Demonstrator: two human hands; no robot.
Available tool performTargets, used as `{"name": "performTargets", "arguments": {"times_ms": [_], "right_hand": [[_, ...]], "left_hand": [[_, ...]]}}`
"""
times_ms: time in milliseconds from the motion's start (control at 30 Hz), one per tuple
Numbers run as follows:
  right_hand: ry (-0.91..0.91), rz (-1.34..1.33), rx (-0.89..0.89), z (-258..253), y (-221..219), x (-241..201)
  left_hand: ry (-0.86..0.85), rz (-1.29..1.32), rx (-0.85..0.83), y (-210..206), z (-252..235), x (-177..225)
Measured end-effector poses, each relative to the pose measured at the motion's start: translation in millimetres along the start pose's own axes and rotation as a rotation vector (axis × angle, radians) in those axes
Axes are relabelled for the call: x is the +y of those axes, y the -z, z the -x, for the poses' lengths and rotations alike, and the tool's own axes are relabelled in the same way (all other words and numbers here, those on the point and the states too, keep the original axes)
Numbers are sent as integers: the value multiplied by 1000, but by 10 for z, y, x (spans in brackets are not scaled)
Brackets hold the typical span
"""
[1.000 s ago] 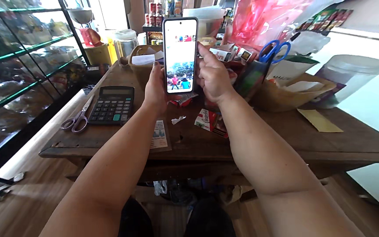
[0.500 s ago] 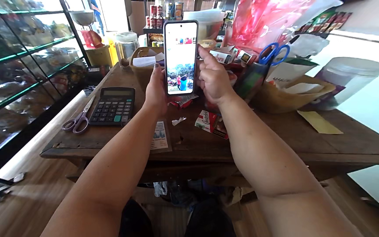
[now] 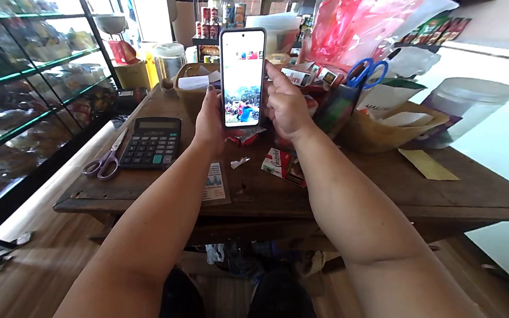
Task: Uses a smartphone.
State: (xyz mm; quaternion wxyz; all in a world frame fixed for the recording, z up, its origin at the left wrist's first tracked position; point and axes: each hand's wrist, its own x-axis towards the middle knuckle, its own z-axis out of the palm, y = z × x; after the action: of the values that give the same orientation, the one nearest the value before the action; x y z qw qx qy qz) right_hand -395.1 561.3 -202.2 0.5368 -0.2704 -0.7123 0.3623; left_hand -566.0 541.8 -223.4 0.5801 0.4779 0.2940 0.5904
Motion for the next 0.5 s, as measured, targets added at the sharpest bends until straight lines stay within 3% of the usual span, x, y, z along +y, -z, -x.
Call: {"name": "performTargets", "arguments": {"times_ms": [500], "right_hand": [[2,-10,-1,-3,0,-2]], "left_hand": [[-5,0,4,-9,0,1]]}}
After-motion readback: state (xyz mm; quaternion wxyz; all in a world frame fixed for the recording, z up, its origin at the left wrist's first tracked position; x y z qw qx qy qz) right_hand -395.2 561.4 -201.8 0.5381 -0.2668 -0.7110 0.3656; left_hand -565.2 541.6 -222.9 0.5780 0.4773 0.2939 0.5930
